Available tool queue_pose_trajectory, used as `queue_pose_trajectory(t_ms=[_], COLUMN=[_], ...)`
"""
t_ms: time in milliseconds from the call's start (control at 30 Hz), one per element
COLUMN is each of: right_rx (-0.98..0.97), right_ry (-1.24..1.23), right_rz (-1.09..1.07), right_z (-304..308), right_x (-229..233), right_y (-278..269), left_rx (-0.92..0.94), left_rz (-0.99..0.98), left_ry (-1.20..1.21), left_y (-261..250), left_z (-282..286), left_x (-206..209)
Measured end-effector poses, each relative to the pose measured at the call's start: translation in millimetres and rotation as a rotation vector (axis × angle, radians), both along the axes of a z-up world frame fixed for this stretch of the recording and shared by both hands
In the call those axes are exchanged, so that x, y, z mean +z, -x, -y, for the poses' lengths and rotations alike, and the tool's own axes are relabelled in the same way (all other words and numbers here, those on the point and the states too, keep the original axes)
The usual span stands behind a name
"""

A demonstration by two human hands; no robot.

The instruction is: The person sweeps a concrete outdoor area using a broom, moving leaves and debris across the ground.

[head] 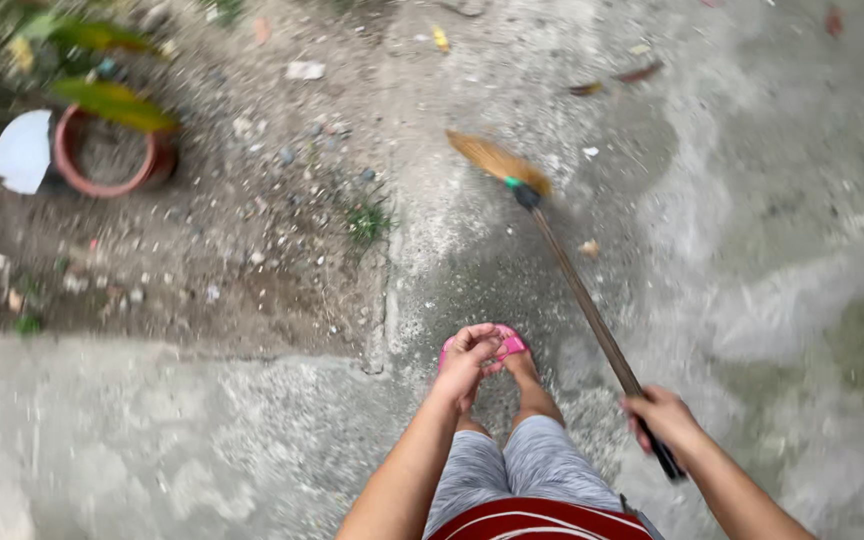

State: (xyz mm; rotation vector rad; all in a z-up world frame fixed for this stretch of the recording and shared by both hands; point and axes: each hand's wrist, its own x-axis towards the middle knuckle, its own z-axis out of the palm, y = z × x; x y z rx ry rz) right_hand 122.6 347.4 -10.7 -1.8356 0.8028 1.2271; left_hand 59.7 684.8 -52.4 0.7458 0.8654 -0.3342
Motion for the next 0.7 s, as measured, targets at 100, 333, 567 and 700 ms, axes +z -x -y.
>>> queue_pose_trajectory(t_ms=[100, 333, 567, 700], right_rx=[-0.257, -0.886, -1.04, -0.909], right_ry=[0.076, -0.319, -0.633, -0.684], right_rz=[-0.167, -0.318, -0.189, -0.256], right_z=[18.8, 27.9, -186.3, -250.8], right_x=[47.8, -14.6, -107.4, -112.3], right_y=[99.2, 219.0, 141.7, 63.5], left_rx=[-0.157, -0.256, -0.369, -0.474], left_rz=[0.045, -0.099, -0.211, -0.209], left_ry=[-0.05, 0.05, -0.018, -0.125], left_y=[2.4, 27.3, 34.0, 14.1], left_z=[-5.5, -39.7, -62.7, -58.5], left_x=[-16.7, -45.3, -45.1, -20.1])
